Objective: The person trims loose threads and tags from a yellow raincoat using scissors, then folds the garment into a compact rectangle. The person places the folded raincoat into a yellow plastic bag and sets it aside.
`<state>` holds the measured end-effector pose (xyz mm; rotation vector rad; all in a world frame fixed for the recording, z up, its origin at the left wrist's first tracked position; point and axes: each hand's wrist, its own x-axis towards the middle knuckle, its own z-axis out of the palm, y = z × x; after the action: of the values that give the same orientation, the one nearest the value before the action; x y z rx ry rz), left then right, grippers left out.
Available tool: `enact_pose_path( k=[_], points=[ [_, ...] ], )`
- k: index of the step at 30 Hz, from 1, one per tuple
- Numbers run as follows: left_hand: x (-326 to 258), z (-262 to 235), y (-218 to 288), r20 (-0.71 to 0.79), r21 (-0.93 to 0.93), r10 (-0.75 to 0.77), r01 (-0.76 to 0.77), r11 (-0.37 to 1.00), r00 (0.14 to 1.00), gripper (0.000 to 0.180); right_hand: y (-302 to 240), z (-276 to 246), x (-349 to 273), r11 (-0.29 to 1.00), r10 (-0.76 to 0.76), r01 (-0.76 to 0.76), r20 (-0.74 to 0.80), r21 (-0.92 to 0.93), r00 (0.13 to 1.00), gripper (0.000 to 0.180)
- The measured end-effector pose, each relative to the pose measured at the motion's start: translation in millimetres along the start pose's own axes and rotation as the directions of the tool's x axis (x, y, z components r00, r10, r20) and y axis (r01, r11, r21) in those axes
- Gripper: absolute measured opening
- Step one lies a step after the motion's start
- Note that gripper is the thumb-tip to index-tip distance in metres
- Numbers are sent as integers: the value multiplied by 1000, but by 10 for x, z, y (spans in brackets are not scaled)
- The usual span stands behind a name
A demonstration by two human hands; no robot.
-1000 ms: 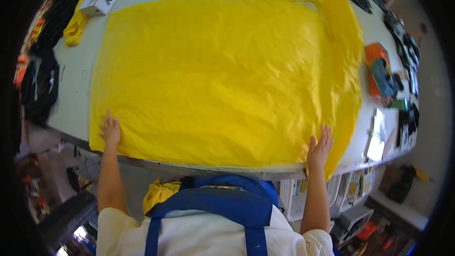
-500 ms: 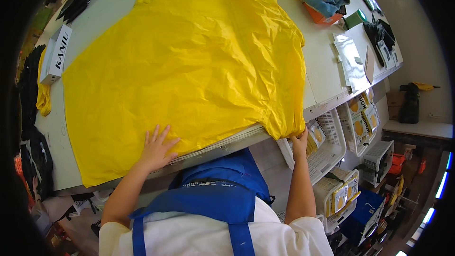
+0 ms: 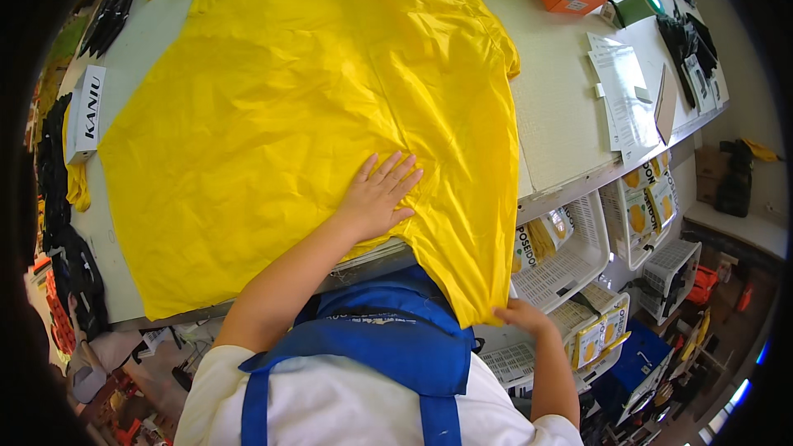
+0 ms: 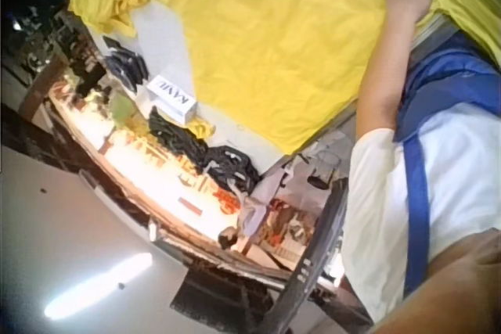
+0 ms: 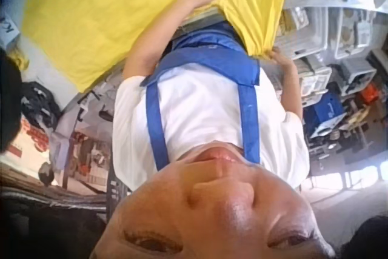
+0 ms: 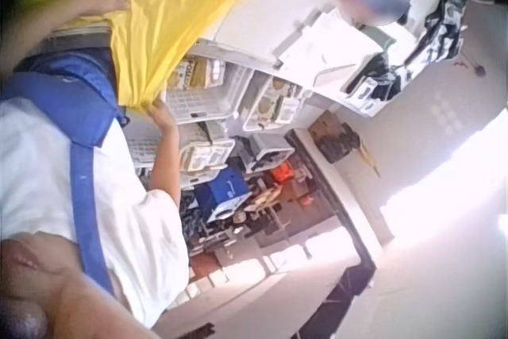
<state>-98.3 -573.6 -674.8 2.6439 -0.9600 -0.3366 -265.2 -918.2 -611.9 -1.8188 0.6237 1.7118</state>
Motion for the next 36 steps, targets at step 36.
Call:
enact_pose_path(
  k=[36],
  points=[
    [-1510, -917, -262, -713, -241, -588, 654, 718, 383, 53, -2939, 113, 553, 214, -975, 412, -220, -886, 33, 43]
  ],
)
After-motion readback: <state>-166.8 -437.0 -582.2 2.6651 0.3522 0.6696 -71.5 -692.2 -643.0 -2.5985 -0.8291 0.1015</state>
